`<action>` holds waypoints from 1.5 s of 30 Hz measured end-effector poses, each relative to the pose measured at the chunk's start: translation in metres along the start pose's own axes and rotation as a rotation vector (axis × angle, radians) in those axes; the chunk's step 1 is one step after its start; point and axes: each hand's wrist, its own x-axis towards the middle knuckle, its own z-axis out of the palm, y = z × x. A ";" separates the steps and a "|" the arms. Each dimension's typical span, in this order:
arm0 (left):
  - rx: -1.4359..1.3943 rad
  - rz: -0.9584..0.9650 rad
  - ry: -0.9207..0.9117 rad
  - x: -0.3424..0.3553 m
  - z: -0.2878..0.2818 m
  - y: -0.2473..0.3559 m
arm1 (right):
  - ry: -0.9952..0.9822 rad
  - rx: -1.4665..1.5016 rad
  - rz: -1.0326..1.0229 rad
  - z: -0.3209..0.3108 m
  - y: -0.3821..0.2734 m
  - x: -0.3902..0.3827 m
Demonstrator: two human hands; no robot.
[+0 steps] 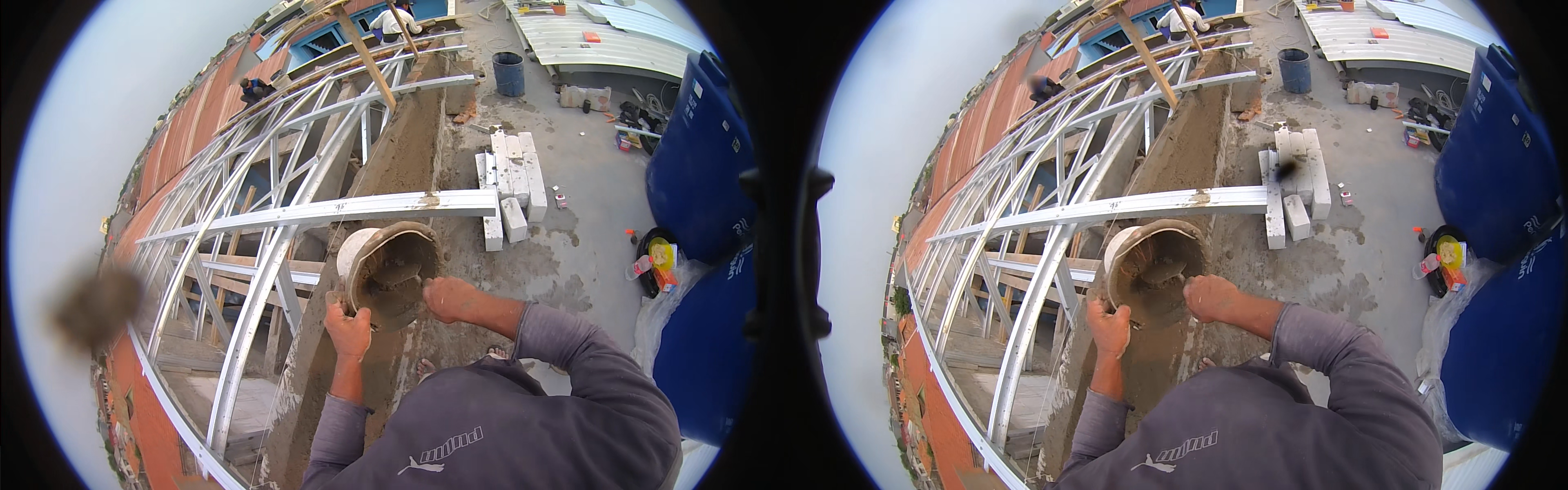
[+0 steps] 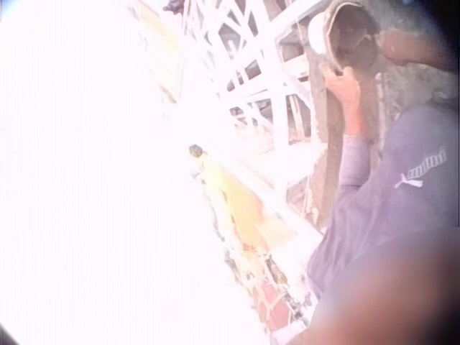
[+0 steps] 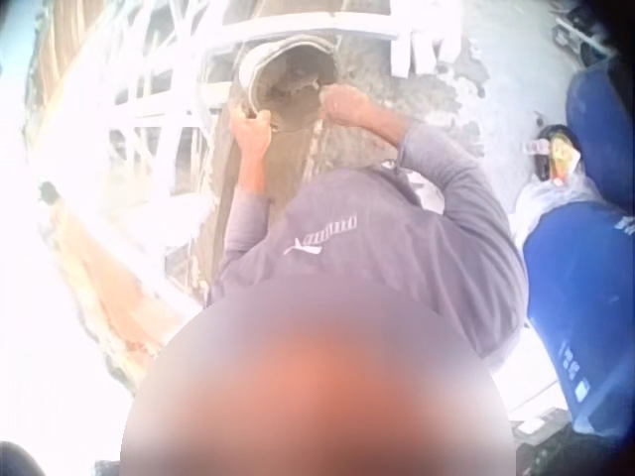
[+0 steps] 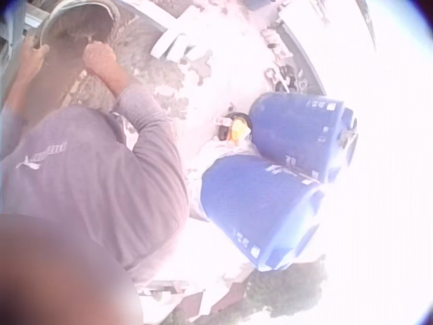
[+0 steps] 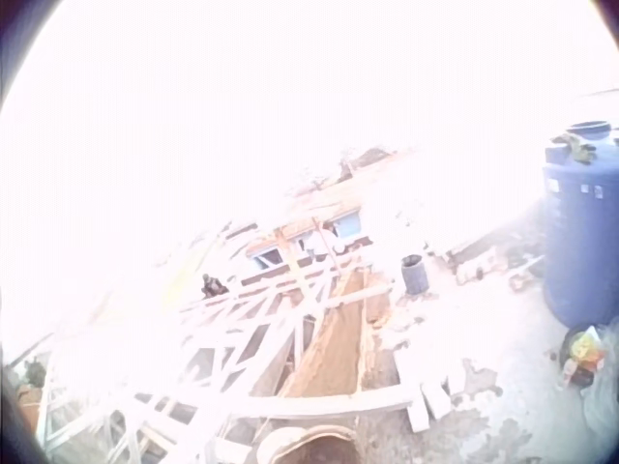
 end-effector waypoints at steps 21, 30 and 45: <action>-0.437 -0.260 -0.131 -0.028 -0.005 -0.024 | 0.200 1.002 0.105 0.063 0.000 -0.040; -0.239 -0.122 0.035 -0.046 0.032 -0.026 | -0.296 1.324 0.451 0.036 -0.024 -0.044; 0.066 0.023 -0.329 -0.064 0.036 0.014 | -0.726 2.327 0.618 0.126 0.019 -0.077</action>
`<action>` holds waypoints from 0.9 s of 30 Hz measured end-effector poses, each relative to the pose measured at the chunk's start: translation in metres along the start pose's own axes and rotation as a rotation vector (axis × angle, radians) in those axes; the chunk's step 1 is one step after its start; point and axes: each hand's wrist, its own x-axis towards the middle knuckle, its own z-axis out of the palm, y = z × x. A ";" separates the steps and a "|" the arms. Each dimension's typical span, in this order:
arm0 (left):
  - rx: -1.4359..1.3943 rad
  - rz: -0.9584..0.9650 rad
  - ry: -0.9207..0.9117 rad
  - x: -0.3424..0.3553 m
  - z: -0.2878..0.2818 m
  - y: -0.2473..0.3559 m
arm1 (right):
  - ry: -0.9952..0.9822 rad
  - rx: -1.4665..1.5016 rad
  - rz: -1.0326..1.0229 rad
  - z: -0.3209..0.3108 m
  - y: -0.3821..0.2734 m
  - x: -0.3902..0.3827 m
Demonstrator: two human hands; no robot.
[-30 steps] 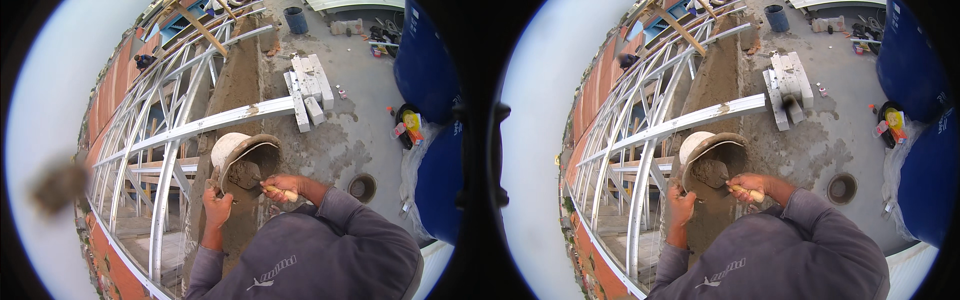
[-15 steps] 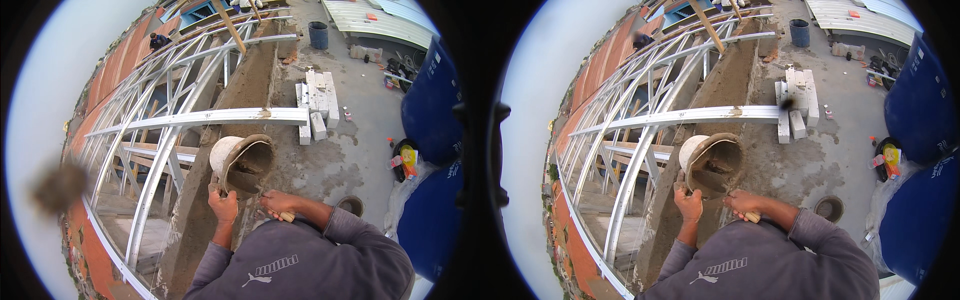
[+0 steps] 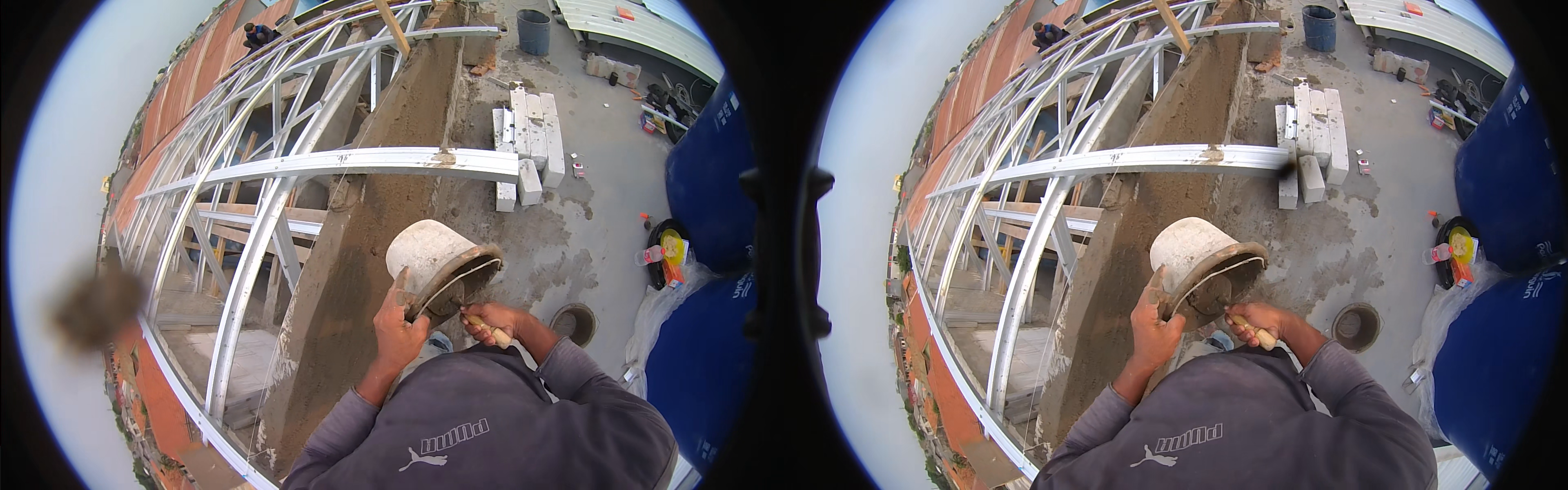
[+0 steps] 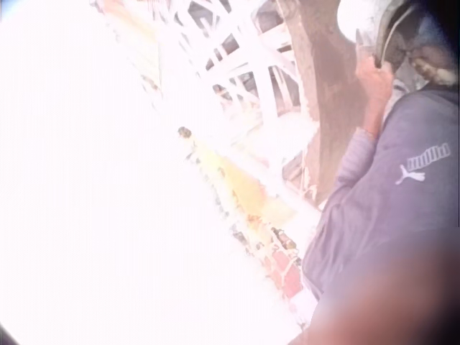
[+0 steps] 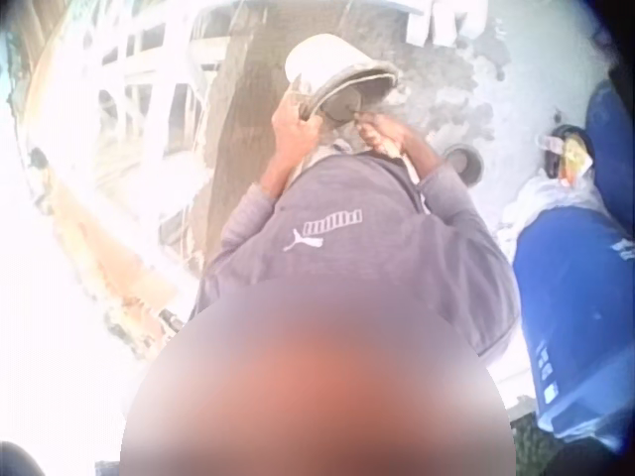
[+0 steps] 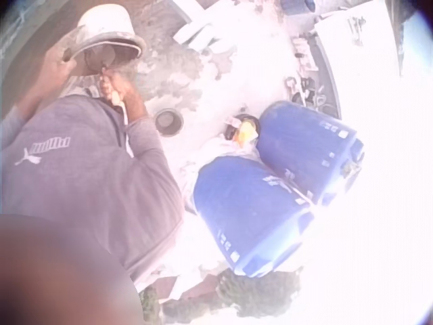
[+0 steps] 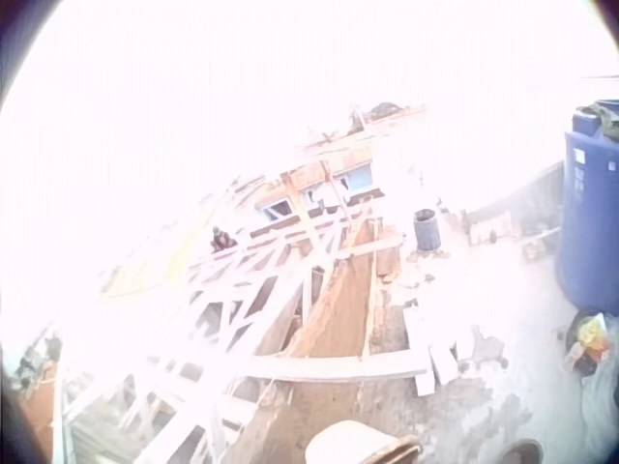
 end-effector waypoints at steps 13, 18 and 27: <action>-0.710 -1.224 0.222 -0.033 -0.034 -0.184 | -0.055 0.356 -0.528 0.122 -0.004 0.112; -0.566 -1.380 0.028 -0.082 -0.058 -0.231 | 0.307 0.566 -0.900 0.204 -0.066 0.201; -0.674 -1.405 -0.057 -0.126 -0.093 -0.273 | 0.498 0.278 -0.852 0.188 -0.215 0.335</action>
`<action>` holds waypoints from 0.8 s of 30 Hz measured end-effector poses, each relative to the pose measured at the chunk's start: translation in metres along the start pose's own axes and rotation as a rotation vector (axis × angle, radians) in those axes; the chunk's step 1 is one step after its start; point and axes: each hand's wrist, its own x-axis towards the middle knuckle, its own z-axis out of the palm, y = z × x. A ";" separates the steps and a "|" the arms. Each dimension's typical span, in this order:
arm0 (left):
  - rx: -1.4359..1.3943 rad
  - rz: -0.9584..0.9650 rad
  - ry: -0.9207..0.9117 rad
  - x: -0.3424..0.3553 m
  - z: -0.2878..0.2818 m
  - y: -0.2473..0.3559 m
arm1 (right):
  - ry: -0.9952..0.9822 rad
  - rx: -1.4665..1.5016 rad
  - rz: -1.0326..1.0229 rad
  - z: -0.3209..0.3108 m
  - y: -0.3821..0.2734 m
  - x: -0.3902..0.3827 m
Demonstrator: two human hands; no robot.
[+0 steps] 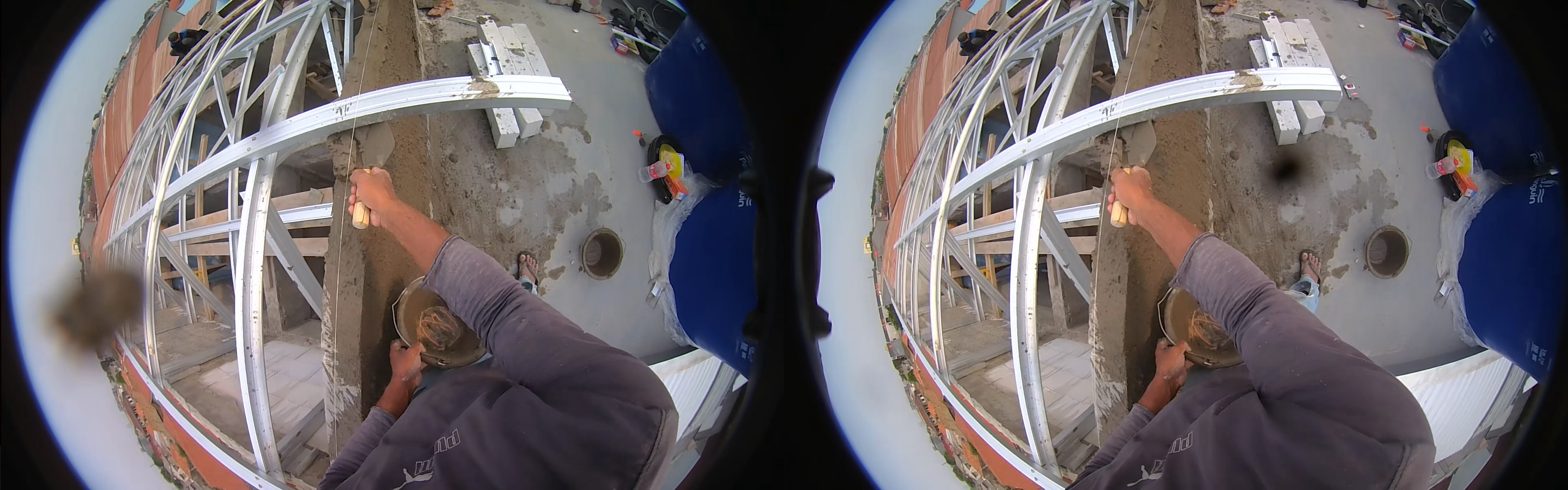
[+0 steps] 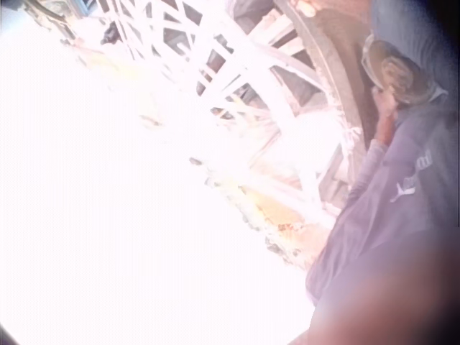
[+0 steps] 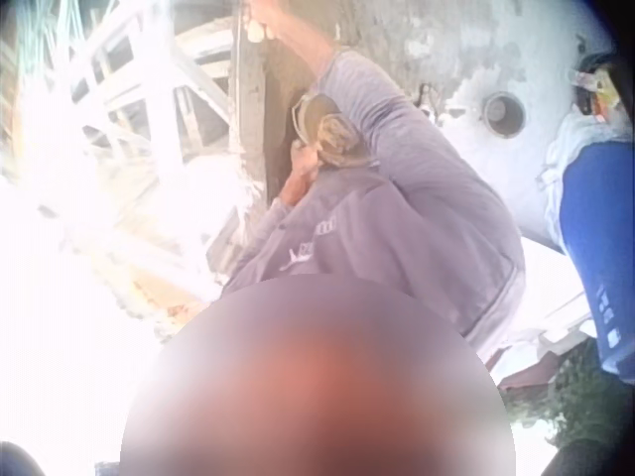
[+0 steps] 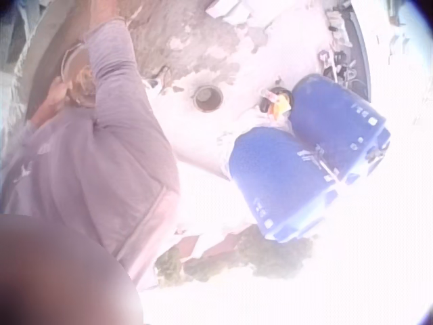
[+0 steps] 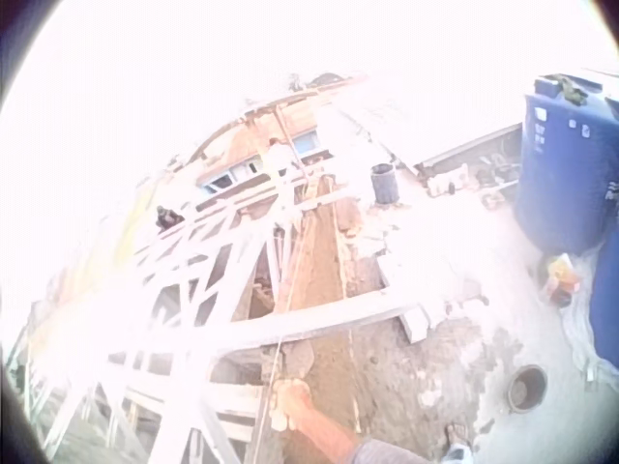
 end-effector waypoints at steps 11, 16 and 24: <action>-0.059 -0.075 0.031 0.011 -0.008 -0.009 | -0.071 -0.324 0.089 -0.075 0.022 -0.013; -0.071 -0.131 0.114 0.019 0.007 -0.018 | 0.113 -1.462 -0.739 -0.082 0.038 0.005; -0.179 -0.161 0.133 0.023 0.047 -0.015 | -0.037 -0.619 -0.002 -0.169 0.019 0.006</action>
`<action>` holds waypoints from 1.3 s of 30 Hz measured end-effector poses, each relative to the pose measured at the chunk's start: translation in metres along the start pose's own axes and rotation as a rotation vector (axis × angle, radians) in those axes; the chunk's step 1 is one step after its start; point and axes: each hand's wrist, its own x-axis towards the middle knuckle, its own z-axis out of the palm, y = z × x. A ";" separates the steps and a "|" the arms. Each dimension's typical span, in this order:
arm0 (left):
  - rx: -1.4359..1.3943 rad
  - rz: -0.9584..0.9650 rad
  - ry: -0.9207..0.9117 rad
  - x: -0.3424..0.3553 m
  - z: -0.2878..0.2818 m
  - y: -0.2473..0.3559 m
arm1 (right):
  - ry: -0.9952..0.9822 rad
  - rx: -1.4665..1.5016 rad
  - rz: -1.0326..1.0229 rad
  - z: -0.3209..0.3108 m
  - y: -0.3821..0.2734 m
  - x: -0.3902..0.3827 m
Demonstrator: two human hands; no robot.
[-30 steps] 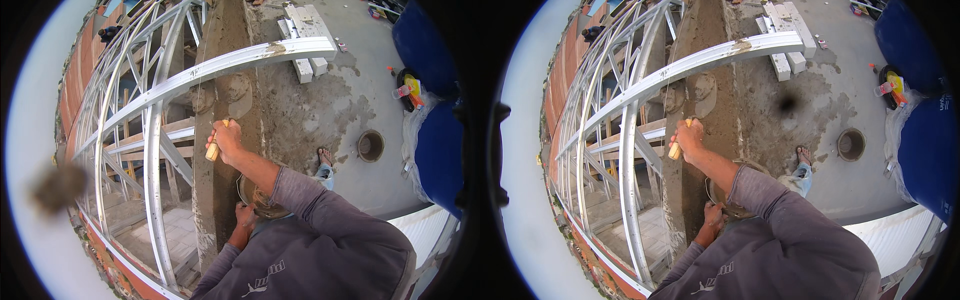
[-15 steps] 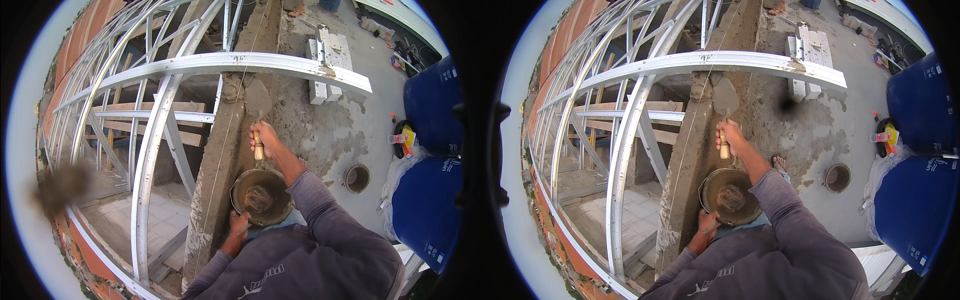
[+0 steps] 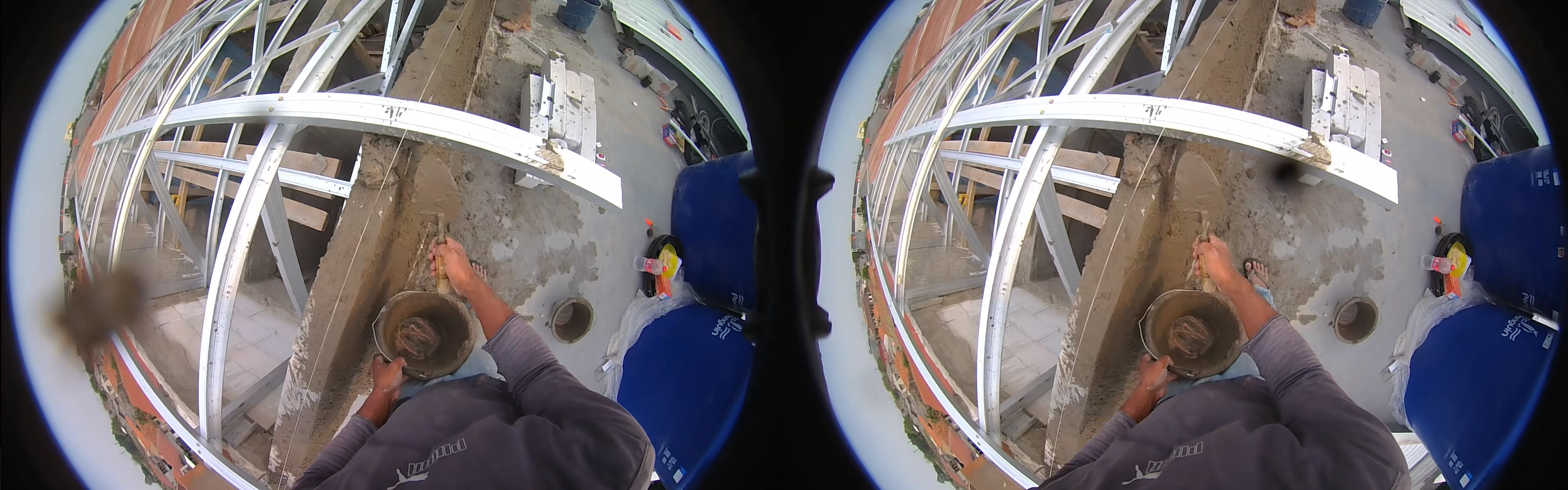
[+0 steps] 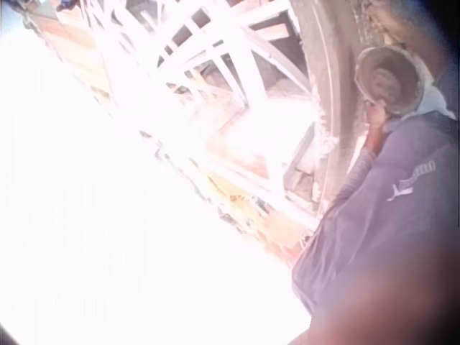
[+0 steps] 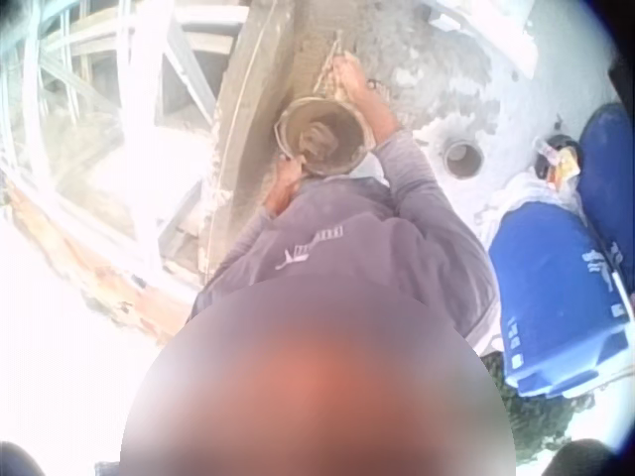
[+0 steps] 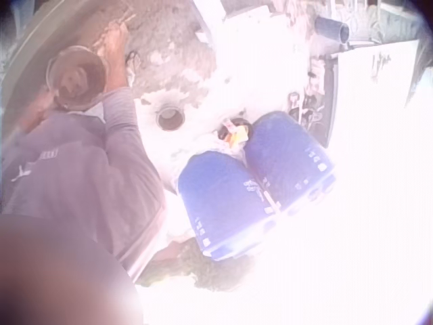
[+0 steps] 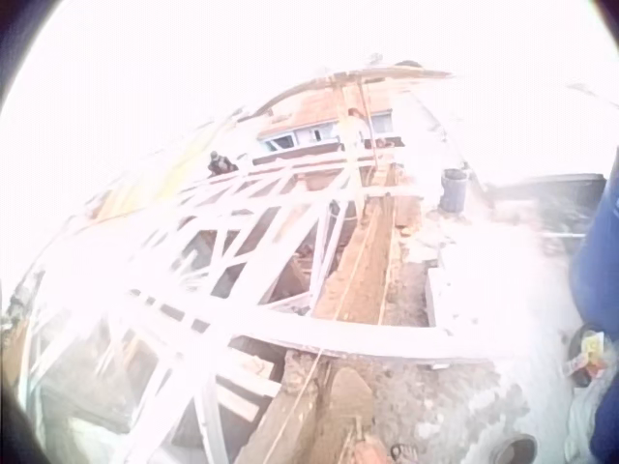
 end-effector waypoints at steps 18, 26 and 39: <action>-0.137 0.025 0.127 -0.004 0.053 -0.019 | -0.259 -0.313 0.407 -0.041 -0.043 0.032; 0.003 0.175 0.054 0.045 0.029 -0.019 | -0.076 -0.609 -0.042 -0.028 -0.137 -0.133; 0.192 0.263 -0.076 0.055 -0.014 -0.032 | 0.019 0.187 0.302 0.288 -0.097 -0.011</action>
